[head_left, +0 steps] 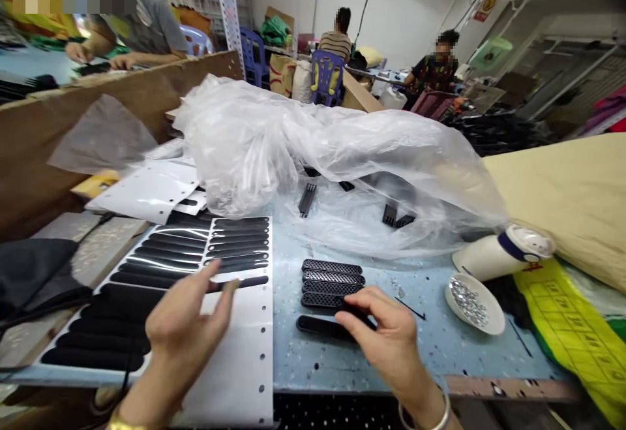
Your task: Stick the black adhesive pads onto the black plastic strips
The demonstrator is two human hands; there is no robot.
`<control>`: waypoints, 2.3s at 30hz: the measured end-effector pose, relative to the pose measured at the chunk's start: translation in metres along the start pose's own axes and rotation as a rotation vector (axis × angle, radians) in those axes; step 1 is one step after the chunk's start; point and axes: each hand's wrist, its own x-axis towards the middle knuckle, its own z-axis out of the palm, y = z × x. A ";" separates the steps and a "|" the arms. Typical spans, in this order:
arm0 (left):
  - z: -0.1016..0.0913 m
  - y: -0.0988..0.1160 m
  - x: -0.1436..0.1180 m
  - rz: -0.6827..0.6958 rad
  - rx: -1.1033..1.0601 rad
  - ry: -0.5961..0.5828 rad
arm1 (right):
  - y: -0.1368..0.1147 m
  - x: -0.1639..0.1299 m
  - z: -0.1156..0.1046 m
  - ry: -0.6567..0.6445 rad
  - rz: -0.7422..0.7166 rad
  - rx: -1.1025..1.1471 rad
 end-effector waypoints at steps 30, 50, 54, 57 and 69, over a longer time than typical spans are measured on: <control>0.052 0.045 -0.008 -0.157 -0.380 -0.571 | 0.051 -0.008 -0.054 -0.140 -0.046 -0.191; 0.053 0.045 -0.024 -0.005 -0.362 -0.727 | 0.054 0.002 -0.038 -0.373 -0.201 -0.391; 0.052 0.043 -0.024 0.033 -0.375 -0.764 | 0.058 0.007 -0.038 -0.386 -0.146 -0.339; 0.054 0.042 -0.025 0.071 -0.388 -0.767 | 0.058 0.008 -0.043 -0.415 -0.138 -0.353; 0.059 0.038 -0.028 0.164 -0.411 -0.754 | 0.048 0.013 -0.045 -0.488 -0.246 -0.451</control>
